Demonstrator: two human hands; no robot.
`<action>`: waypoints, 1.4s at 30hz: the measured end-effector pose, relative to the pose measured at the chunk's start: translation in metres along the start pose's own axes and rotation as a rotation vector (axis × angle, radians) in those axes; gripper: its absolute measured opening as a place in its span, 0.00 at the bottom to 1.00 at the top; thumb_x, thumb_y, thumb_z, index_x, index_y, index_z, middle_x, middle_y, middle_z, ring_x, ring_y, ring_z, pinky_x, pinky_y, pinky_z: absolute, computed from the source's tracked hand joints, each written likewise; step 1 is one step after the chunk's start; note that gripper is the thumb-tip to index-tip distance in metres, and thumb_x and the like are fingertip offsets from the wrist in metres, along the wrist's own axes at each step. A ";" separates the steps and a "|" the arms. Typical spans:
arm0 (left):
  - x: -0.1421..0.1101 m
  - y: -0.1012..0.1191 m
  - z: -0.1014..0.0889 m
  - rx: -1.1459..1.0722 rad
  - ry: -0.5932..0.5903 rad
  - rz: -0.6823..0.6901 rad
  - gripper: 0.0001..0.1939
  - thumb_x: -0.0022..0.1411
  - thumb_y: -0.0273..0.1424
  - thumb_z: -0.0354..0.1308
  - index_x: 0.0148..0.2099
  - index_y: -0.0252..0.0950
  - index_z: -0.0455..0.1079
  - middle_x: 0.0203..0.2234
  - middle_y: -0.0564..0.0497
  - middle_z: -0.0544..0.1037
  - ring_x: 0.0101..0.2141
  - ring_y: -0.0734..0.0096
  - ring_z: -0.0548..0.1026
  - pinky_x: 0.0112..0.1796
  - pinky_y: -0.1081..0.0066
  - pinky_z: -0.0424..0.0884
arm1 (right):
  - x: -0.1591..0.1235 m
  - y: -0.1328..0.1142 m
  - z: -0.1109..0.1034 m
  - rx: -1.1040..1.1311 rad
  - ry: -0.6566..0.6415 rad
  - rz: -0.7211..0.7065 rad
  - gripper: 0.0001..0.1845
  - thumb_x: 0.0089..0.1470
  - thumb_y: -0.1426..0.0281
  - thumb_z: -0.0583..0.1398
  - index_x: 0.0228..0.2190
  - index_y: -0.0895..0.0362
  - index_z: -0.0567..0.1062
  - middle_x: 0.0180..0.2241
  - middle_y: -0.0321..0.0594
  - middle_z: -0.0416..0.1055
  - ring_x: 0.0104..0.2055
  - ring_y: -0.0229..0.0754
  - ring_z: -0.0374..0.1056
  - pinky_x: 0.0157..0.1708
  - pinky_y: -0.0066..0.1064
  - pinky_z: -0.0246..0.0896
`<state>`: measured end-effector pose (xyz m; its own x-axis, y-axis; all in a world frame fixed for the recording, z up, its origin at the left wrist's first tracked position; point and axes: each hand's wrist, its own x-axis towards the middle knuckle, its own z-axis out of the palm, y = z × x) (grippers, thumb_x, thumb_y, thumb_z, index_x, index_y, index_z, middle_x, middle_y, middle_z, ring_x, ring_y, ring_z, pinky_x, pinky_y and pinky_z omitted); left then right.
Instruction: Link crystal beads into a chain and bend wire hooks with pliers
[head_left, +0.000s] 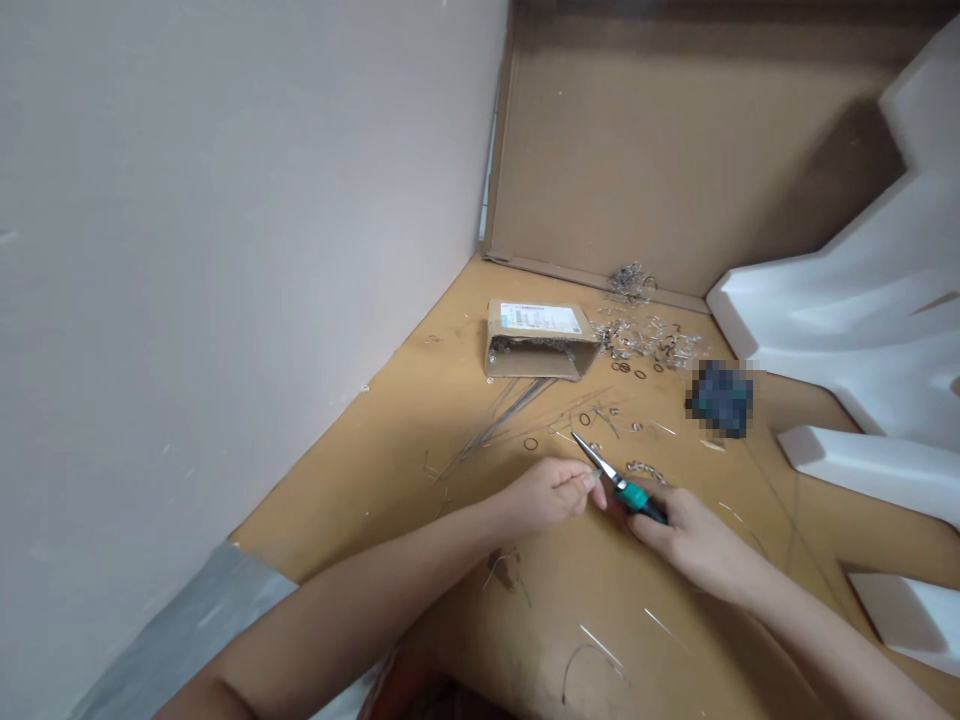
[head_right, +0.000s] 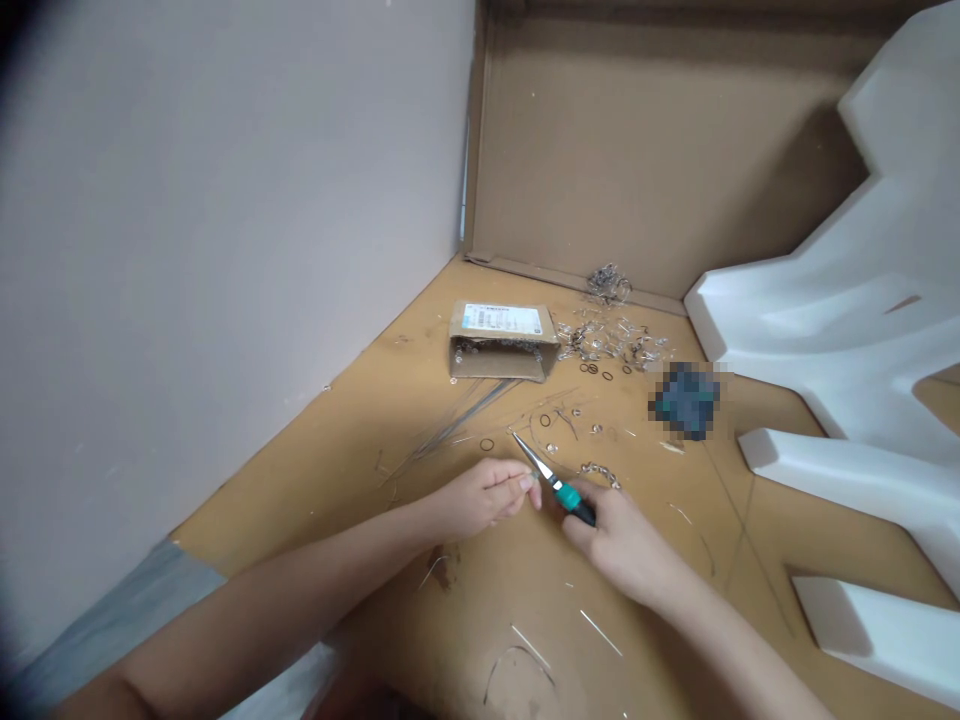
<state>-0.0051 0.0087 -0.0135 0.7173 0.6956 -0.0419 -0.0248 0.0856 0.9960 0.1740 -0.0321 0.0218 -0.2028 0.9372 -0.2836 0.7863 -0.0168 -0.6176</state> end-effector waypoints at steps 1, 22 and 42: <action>0.000 0.001 0.000 0.001 -0.002 0.000 0.13 0.62 0.33 0.42 0.29 0.32 0.63 0.15 0.60 0.56 0.16 0.82 0.53 0.21 0.77 0.51 | -0.001 -0.001 -0.001 -0.041 0.008 0.003 0.06 0.44 0.74 0.51 0.26 0.55 0.66 0.21 0.32 0.62 0.24 0.38 0.56 0.24 0.28 0.51; 0.000 -0.005 0.000 -0.052 -0.035 0.049 0.14 0.62 0.33 0.43 0.29 0.32 0.64 0.15 0.60 0.57 0.17 0.82 0.53 0.21 0.77 0.52 | -0.006 -0.006 -0.001 0.207 -0.145 0.006 0.06 0.43 0.72 0.50 0.26 0.55 0.66 0.25 0.34 0.64 0.29 0.40 0.60 0.30 0.31 0.55; 0.001 -0.012 0.003 0.057 0.017 -0.018 0.12 0.60 0.32 0.43 0.29 0.32 0.64 0.15 0.59 0.56 0.17 0.81 0.53 0.20 0.77 0.51 | -0.003 0.003 0.023 -0.334 0.129 0.028 0.08 0.49 0.71 0.49 0.26 0.53 0.67 0.19 0.33 0.67 0.21 0.38 0.62 0.22 0.25 0.53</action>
<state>-0.0024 0.0065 -0.0249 0.7054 0.7062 -0.0608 0.0279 0.0581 0.9979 0.1633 -0.0429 0.0039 -0.1197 0.9746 -0.1891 0.9422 0.0515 -0.3311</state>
